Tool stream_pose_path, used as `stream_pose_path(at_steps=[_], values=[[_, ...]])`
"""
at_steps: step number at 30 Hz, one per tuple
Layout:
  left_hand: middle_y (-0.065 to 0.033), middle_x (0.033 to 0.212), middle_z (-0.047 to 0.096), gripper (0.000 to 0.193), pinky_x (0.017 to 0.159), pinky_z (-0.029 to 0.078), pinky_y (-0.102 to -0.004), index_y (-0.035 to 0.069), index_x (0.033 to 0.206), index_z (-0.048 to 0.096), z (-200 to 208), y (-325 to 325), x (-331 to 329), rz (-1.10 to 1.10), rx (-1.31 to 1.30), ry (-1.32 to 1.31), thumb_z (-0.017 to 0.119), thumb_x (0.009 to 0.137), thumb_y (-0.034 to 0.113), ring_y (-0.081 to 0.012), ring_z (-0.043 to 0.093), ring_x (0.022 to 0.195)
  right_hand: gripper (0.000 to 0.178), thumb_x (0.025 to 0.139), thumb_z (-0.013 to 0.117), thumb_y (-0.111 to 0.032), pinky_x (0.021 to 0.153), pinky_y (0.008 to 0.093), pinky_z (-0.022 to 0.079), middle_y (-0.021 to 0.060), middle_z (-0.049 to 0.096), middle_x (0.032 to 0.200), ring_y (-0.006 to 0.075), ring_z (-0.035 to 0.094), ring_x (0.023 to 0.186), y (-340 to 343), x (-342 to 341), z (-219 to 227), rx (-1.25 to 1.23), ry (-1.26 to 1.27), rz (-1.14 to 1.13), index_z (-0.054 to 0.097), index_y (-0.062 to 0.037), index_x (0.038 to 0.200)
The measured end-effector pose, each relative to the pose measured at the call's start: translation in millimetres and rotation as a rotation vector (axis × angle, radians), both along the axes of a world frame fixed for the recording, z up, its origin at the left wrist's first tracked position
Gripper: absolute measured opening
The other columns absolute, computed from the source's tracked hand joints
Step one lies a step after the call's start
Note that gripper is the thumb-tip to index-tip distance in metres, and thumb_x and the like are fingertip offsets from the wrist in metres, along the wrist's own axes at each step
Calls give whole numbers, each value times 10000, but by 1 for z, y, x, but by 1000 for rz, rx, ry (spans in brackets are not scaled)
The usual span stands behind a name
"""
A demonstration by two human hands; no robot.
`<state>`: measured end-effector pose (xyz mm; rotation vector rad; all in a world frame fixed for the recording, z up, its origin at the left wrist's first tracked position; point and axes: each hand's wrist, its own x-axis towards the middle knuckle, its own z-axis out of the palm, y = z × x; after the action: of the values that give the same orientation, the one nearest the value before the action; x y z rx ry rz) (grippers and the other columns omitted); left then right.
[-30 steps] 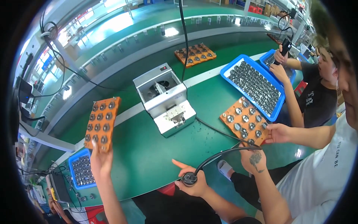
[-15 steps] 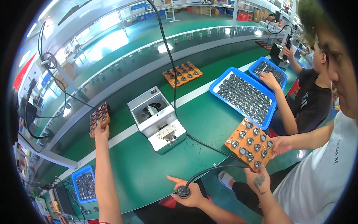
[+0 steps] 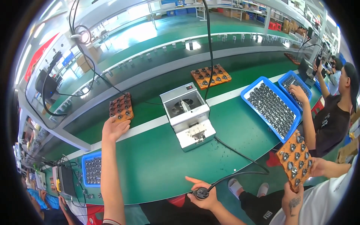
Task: The person assembles electronic components onto a circuit board using an electric screwdriver.
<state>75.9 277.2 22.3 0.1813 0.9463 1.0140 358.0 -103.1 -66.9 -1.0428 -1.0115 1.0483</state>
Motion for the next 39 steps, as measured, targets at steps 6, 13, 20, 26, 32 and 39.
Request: stream_pose_path(at_steps=[6,13,20,26,32,39], values=[[-302,1449,442,646,1040,454,-436,-139,1434,303,-5,-17,26,-203,285,59,518,969,256,-365,503,1312,278,747,801,-32,729,258,502,227,637,1296,102,625,781,3,2,1,28,-21,-16,587,-46,923],[-390,1409,421,874,1046,454,-467,-144,1474,210,-20,63,141,-342,207,-36,494,974,514,-436,556,1203,242,774,789,-48,772,261,510,216,649,1284,162,675,940,1,4,12,25,-89,19,591,-53,914],[-377,1440,393,974,1067,433,-509,-102,1511,126,-49,123,226,-444,251,-88,484,954,612,-462,494,1286,173,803,748,-58,599,297,515,226,653,1266,171,646,634,9,11,32,80,-324,-86,582,-31,846],[-189,1447,509,748,1087,399,-452,-38,1465,366,-56,165,259,-444,775,590,420,1011,554,-297,465,1362,207,768,743,-15,716,351,560,238,670,1216,327,712,899,17,13,33,143,-312,-96,571,-40,881],[-175,1408,562,791,1148,291,-395,-11,1449,421,-66,203,300,-598,1172,1018,273,1011,631,-342,424,1386,217,770,747,-25,684,339,560,230,672,1219,322,711,842,21,12,39,59,-271,-105,561,-44,880],[-153,1351,616,896,1145,287,-353,-33,1412,477,-63,231,333,-742,1204,1055,194,982,700,-341,438,1377,189,797,731,-46,697,349,568,231,680,1198,311,712,822,14,8,34,-87,-397,-50,565,-52,887]])
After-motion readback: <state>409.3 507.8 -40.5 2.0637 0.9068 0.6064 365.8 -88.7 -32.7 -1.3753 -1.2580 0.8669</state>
